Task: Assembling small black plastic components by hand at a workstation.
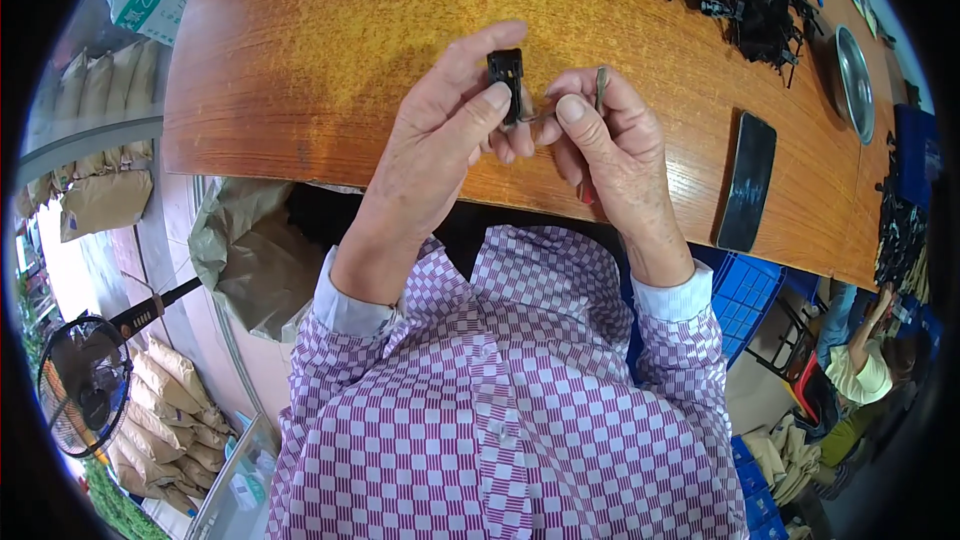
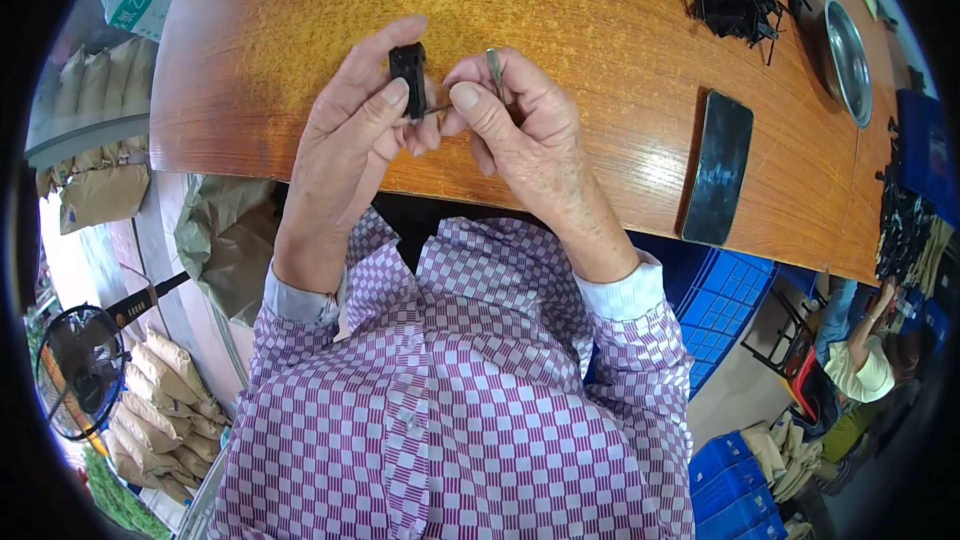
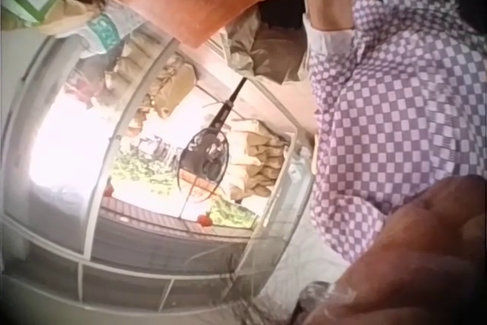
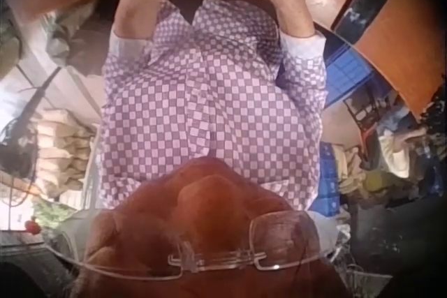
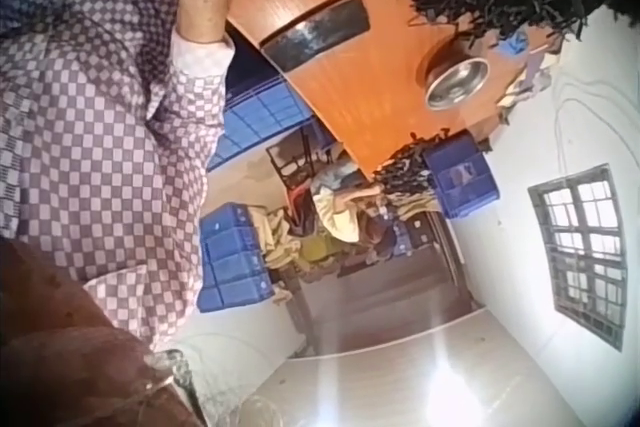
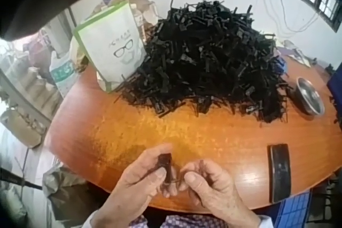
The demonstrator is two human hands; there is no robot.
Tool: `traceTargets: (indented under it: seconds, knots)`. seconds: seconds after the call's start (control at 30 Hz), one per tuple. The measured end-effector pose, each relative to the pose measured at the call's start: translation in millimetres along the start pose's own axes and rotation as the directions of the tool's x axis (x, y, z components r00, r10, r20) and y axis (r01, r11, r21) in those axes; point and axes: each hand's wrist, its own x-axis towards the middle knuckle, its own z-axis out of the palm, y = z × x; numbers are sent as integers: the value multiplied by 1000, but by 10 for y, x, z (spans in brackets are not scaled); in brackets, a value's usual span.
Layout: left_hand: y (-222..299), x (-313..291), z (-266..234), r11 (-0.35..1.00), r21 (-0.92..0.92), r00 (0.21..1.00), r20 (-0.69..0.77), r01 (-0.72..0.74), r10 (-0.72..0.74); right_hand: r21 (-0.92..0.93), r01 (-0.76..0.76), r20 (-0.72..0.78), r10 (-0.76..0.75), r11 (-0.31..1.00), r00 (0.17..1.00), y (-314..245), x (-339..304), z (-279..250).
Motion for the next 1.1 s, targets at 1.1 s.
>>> traceTargets:
  seconds: [1.1]
  knots:
    - [-76,-90,218,828,545,986,-16,-132,167,11,-146,43,146,989,988,-47,-179,123]
